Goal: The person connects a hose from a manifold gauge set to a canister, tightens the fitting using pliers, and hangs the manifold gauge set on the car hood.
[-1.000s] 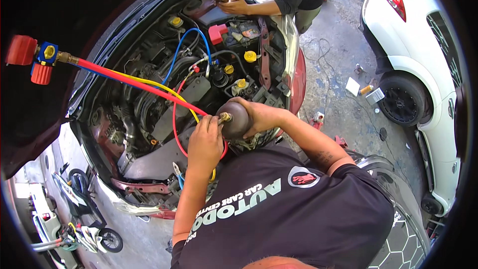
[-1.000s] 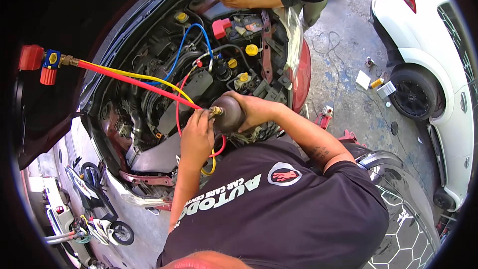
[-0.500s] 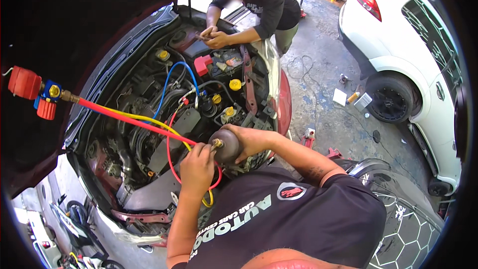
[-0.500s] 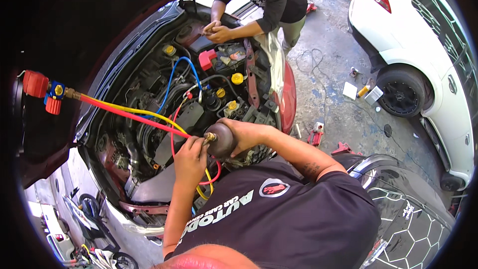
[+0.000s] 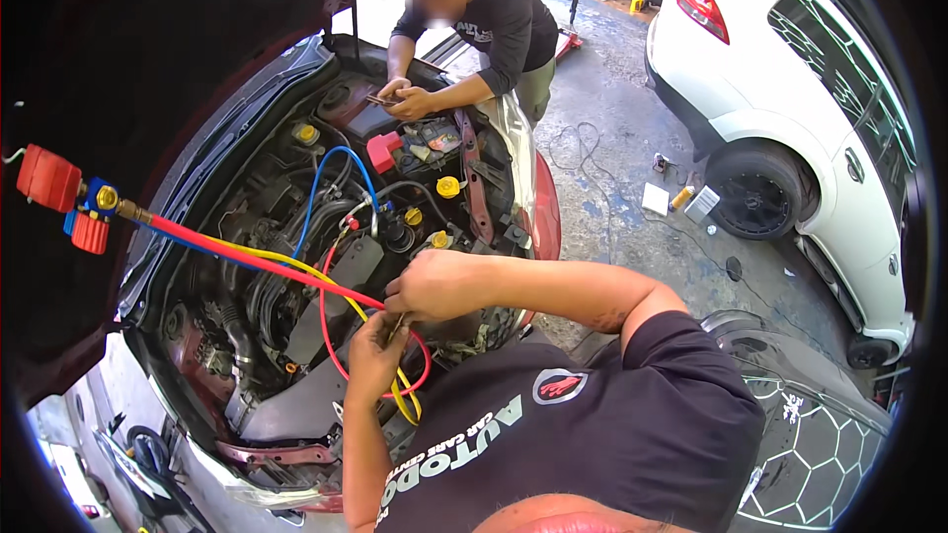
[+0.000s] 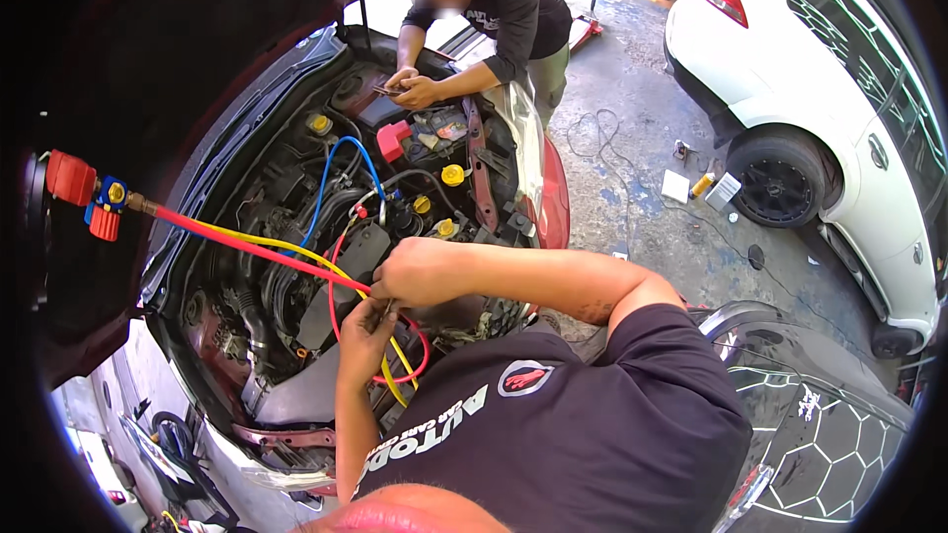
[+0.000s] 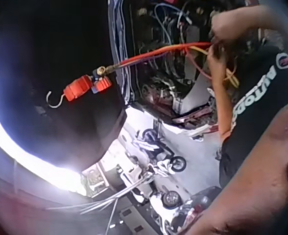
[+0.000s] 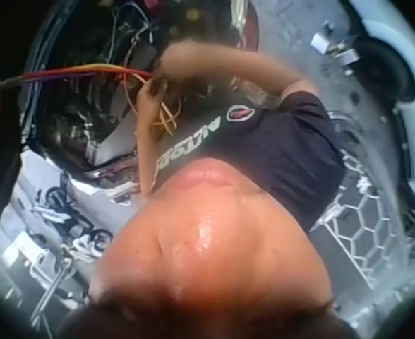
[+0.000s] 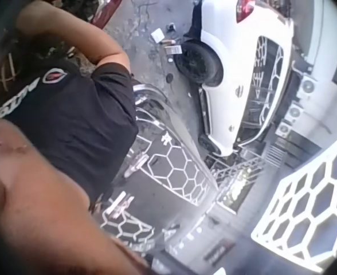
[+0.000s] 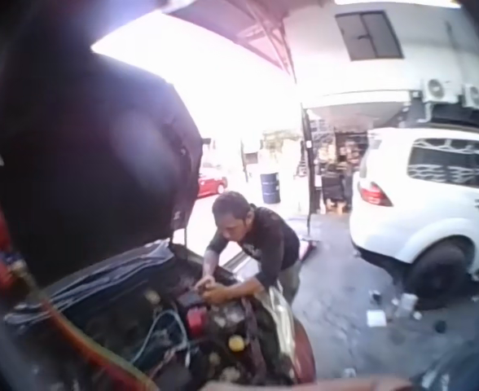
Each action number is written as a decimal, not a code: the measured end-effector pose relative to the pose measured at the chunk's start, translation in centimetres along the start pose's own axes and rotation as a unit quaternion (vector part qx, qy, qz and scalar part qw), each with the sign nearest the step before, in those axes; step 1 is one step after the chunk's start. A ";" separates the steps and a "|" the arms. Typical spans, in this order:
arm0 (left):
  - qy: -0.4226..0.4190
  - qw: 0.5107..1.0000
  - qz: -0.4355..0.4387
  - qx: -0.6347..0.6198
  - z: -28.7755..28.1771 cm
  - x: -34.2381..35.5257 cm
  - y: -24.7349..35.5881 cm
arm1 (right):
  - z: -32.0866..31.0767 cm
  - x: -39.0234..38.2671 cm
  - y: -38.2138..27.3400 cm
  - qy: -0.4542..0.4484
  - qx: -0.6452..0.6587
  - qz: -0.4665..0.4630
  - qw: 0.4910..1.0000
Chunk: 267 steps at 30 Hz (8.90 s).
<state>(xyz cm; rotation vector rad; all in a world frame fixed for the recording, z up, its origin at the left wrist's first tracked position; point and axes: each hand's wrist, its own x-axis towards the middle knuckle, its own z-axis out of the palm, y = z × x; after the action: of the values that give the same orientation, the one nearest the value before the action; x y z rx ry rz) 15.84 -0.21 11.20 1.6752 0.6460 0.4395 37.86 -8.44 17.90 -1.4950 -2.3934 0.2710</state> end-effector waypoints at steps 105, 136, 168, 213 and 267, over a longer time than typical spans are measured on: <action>-0.021 0.997 0.041 0.060 -1.0 -0.4 -0.7 | -1.3 0.3 -1.2 -0.062 0.085 0.070 0.992; -0.085 0.990 0.055 0.098 -1.6 0.3 0.4 | 1.6 -2.1 -2.4 0.041 0.035 0.066 0.996; 0.018 0.945 0.264 0.190 -0.6 -0.2 -2.4 | 0.6 -0.3 -3.9 0.013 -0.057 0.094 0.994; -0.017 0.990 0.072 0.117 1.9 -2.3 0.9 | 0.0 -1.3 -3.5 -0.154 -0.056 0.122 0.979; -0.023 0.992 -0.008 0.122 2.2 -1.5 1.4 | -1.4 -1.3 -2.4 -0.029 0.018 0.136 0.990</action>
<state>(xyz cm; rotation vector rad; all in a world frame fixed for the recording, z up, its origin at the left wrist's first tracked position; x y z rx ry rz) 16.26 -3.05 12.23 1.9033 0.7017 0.3192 36.92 -10.65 19.77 -1.8208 -2.2108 0.4217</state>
